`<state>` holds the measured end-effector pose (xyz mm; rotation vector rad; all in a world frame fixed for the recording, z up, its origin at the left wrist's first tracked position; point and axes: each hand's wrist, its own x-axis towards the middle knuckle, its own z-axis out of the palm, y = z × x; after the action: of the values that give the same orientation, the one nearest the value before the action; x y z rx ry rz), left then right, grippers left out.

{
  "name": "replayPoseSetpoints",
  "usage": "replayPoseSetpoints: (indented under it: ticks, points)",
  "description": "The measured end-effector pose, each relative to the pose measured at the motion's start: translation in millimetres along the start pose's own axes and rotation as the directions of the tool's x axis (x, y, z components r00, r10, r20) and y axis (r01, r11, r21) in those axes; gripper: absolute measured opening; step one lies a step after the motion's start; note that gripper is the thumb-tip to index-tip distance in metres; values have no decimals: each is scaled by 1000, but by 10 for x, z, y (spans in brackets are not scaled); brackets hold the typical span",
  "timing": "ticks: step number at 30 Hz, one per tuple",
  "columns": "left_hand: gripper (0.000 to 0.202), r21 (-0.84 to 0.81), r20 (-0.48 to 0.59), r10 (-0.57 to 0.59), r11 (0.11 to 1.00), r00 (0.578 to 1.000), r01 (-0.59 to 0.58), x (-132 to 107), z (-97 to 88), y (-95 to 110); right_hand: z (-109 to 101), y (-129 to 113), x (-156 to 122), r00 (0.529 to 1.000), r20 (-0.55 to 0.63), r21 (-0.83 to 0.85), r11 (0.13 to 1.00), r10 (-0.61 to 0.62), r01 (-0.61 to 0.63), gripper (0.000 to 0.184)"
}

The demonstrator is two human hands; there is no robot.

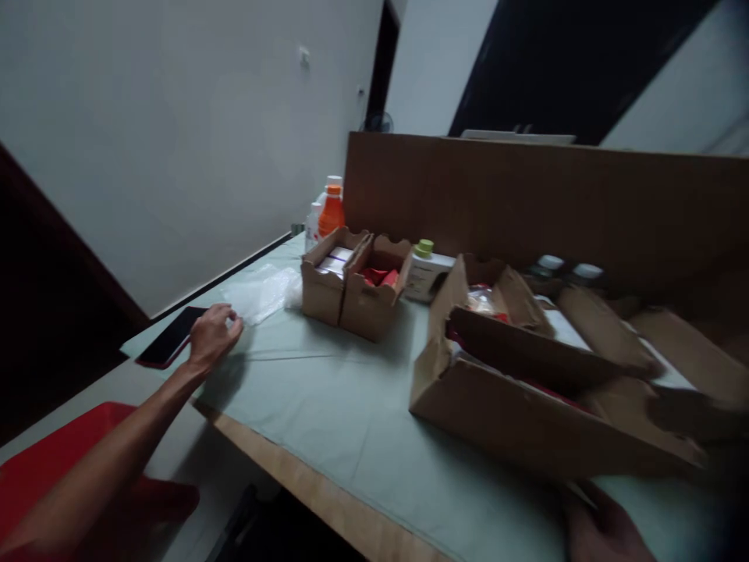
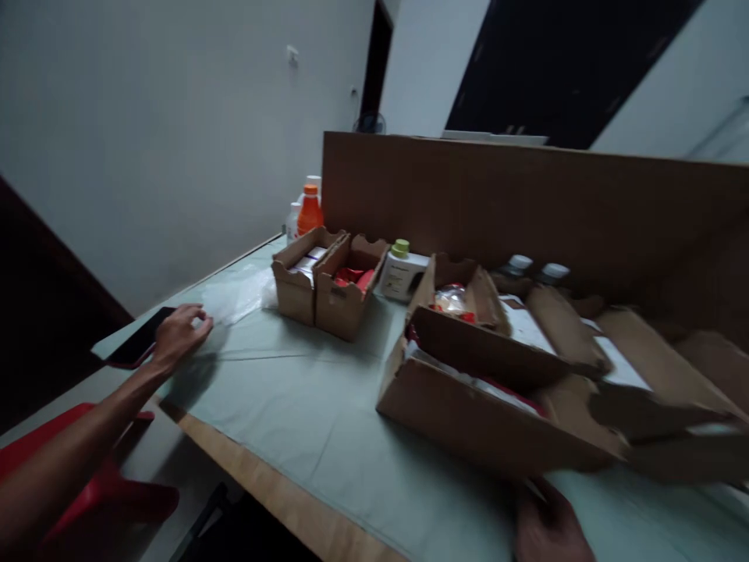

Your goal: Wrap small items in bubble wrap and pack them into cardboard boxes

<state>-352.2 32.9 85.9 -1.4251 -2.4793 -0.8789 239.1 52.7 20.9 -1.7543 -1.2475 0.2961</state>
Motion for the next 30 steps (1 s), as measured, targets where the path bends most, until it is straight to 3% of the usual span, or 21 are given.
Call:
replayPoseSetpoints:
  ticks: [2,4,7,9,12,15,18,21,23,24,26,28,30]
  points:
    - [22,-115,52,91,990,995,-84,-202,-102,236,-136,-15,-143,991,-56,28,992,122,-120,38]
    - [28,-289,197,178,950,964,-116,-501,-102,565,-160,-89,-224,974,-95,132,972,206,-193,45]
    - [28,-512,398,295,857,869,-57,-1066,92,1211,-135,-185,-315,957,-149,283,938,249,-200,49]
    - [24,-618,506,349,785,789,50,-1451,295,1687,-147,-203,-404,959,-174,334,930,224,-156,44]
    - [22,-663,571,431,744,699,83,-1962,548,2335,-252,-185,-561,970,-201,363,930,137,-56,32]
    - [30,-700,616,514,704,597,117,-2350,601,2741,-460,-162,-669,972,-217,340,940,94,-15,26]
    - [44,-802,518,660,595,544,43,-2552,497,2797,-705,-200,-735,973,-229,248,968,25,33,23]
    - [30,-851,320,757,494,569,-179,-2533,421,2584,-793,-370,-843,969,-186,92,979,-163,182,21]
    - [30,-807,240,784,489,573,-331,-2442,440,2392,-662,-549,-958,944,-42,29,944,-328,329,21]
    - [35,-770,223,794,499,565,-398,-2391,470,2297,-536,-643,-1024,907,71,22,910,-415,414,23]
    - [49,-678,236,817,526,526,-514,-2300,556,2121,-207,-803,-1159,777,316,33,825,-545,565,31]
    - [56,-572,310,820,565,480,-595,-2236,653,1962,122,-874,-1273,660,481,1,753,-577,658,39]
    - [55,-492,389,813,582,435,-648,-2198,729,1817,318,-814,-1349,614,547,-57,706,-570,706,44]
